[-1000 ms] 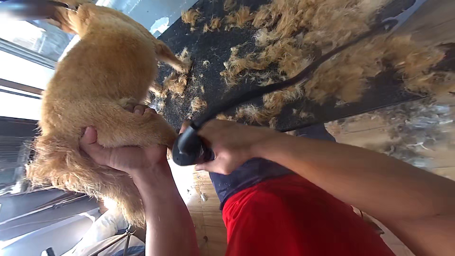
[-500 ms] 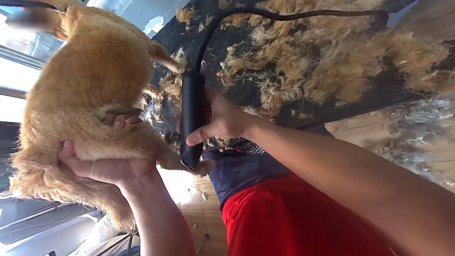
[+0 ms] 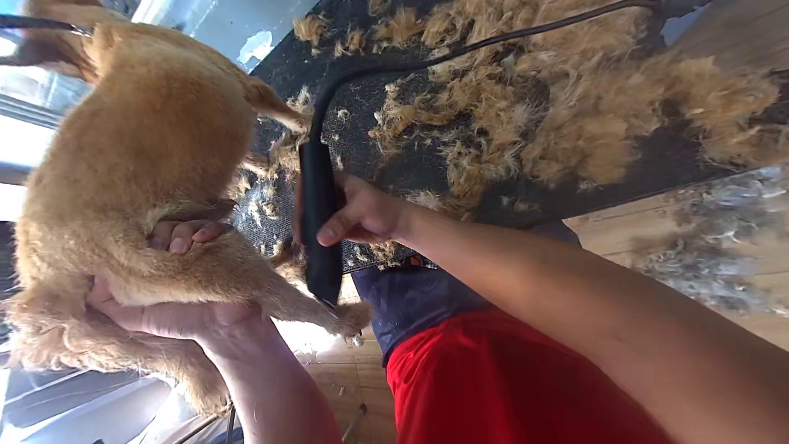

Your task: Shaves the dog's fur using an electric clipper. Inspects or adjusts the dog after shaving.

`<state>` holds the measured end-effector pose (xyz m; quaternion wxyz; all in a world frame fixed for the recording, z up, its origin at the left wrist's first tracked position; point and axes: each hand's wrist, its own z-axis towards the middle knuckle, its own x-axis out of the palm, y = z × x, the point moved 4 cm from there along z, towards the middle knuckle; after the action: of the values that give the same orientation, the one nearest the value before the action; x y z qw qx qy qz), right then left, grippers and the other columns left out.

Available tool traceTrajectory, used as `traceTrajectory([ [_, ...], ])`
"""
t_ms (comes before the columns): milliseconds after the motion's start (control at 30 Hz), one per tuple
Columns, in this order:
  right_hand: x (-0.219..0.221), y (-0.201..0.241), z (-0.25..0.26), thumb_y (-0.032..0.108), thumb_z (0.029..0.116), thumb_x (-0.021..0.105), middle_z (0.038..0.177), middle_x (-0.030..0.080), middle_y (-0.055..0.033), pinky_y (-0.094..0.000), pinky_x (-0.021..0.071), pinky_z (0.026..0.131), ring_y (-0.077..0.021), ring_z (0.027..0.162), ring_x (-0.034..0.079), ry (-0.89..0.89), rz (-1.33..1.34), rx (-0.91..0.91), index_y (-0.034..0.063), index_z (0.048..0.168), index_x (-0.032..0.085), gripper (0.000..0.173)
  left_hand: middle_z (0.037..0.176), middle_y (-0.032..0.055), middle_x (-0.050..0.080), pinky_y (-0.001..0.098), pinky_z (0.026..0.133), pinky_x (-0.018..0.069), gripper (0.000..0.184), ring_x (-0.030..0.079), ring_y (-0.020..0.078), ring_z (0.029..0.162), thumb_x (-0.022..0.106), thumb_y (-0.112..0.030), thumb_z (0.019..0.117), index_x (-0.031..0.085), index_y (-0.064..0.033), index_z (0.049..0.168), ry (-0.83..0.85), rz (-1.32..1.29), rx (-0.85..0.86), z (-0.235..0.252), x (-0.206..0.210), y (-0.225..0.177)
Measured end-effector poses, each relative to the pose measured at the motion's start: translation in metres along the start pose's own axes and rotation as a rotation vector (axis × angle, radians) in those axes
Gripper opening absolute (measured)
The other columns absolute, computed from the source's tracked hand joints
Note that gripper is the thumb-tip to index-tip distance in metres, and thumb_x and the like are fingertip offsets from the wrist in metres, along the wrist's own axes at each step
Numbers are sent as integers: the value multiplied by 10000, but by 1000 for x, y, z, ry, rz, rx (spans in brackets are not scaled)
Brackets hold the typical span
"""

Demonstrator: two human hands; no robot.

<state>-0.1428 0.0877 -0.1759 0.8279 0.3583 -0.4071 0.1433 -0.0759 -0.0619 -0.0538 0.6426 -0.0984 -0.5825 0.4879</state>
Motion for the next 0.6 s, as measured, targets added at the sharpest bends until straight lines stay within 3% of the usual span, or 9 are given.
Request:
traceTrajectory([
  [100,-8,-1,-15,204,704,796,934,711,-136,-404,624,643,-247,802,727,162,-132,178,10,1158,538,557,662,17,466,339,675,526,668,526,156,618,142,-611,968,524,-72,867,10,-19,-2,3,-1,0],
  [167,-9,18,-11,238,689,785,901,718,-111,-374,611,599,-209,761,724,183,-283,206,12,1141,571,549,660,24,475,339,657,528,676,533,160,612,138,-607,971,522,-62,860,1,-37,2,3,1,2],
  [267,-2,54,8,83,774,747,941,700,-117,-415,634,684,-227,834,721,3,-270,9,10,1194,519,484,687,30,492,334,659,530,659,540,157,627,154,-596,969,529,-60,890,-1,-52,6,1,4,7],
  [367,22,68,17,-27,742,786,976,716,-139,-417,640,802,-227,888,733,-90,-378,-176,-34,1249,502,581,712,28,508,332,674,530,626,550,158,646,198,-588,972,540,-67,913,-11,-44,23,-1,9,14],
  [467,37,64,-7,-39,666,846,998,711,-136,-401,633,843,-212,914,724,-78,-593,-163,-49,1266,510,687,739,25,518,341,698,537,608,562,160,672,201,-591,972,542,-89,943,-46,-10,22,-1,11,18],
  [600,40,69,-39,75,684,879,983,729,-10,-266,625,801,-66,884,712,52,-974,13,34,1255,568,652,770,37,552,388,735,549,583,590,188,715,246,-590,960,561,-100,981,-38,-6,6,-1,7,22],
])
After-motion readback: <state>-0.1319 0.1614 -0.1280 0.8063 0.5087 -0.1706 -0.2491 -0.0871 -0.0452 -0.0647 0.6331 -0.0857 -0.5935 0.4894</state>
